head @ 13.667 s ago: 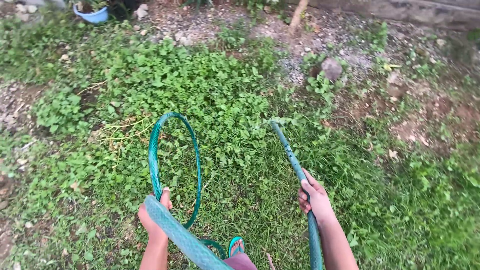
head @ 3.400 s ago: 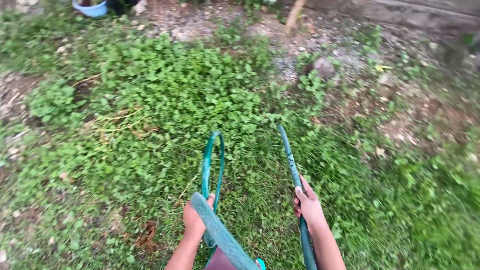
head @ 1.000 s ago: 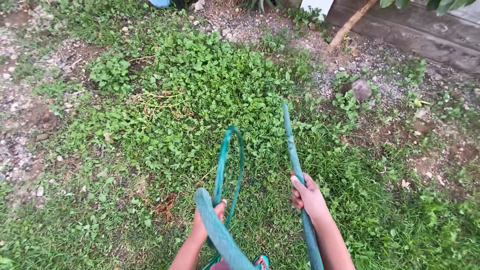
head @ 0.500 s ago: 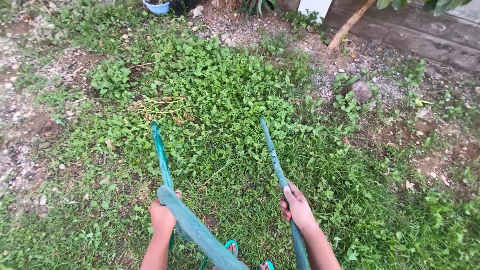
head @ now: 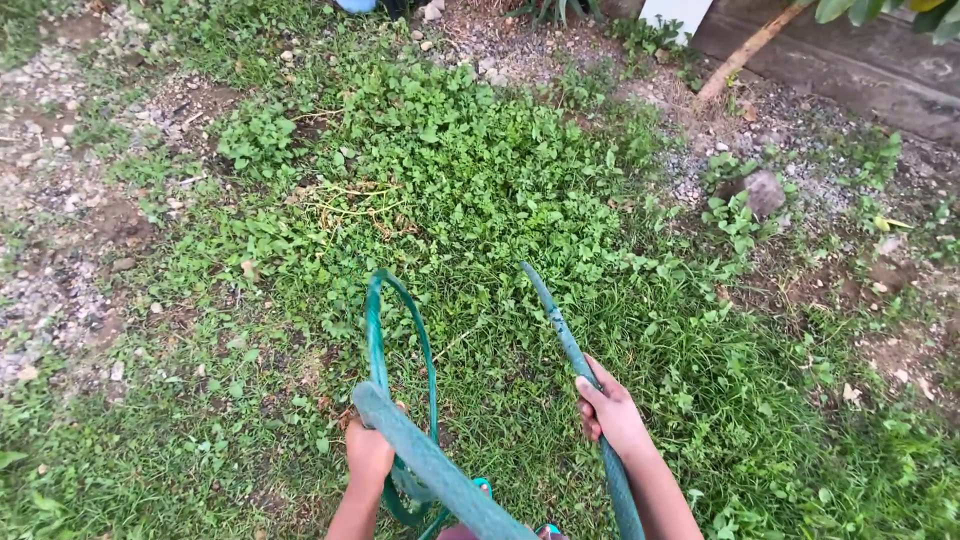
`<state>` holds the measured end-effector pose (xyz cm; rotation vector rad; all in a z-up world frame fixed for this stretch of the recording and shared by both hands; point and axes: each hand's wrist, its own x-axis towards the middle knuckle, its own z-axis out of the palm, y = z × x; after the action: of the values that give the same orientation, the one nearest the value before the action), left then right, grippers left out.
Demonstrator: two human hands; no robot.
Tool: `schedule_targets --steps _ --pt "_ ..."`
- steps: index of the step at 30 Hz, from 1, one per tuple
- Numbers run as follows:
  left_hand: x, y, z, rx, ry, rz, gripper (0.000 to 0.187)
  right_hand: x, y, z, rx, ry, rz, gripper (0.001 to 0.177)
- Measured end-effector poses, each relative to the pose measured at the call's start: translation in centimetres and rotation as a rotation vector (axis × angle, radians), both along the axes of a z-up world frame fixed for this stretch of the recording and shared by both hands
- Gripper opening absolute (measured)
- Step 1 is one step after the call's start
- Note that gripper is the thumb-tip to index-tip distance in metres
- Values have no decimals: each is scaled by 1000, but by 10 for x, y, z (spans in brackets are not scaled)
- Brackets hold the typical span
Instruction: The recorder is watering various plants in a garden area using a green garden hose.
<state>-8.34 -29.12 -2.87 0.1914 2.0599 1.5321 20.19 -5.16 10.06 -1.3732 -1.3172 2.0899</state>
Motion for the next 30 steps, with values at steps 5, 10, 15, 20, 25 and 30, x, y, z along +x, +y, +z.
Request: schedule_targets --steps 5,10,15,20,25,30 --pt "14 11 24 -172 -23 18 27 8 10 -22 28 15 -86 66" --pt "7 18 -6 -272 18 -44 27 25 29 -44 0 66 -184 65" --pt "7 57 -4 -197 -8 -107 22 27 58 -54 -45 98 -205 63" --pt "11 82 9 -137 -51 -81 27 23 89 -76 -87 141 -188 63" --pt "10 103 8 -137 -44 -59 19 40 137 -68 -114 129 -165 62" --pt "25 129 20 -153 6 -25 23 52 177 -67 -137 147 -137 61"
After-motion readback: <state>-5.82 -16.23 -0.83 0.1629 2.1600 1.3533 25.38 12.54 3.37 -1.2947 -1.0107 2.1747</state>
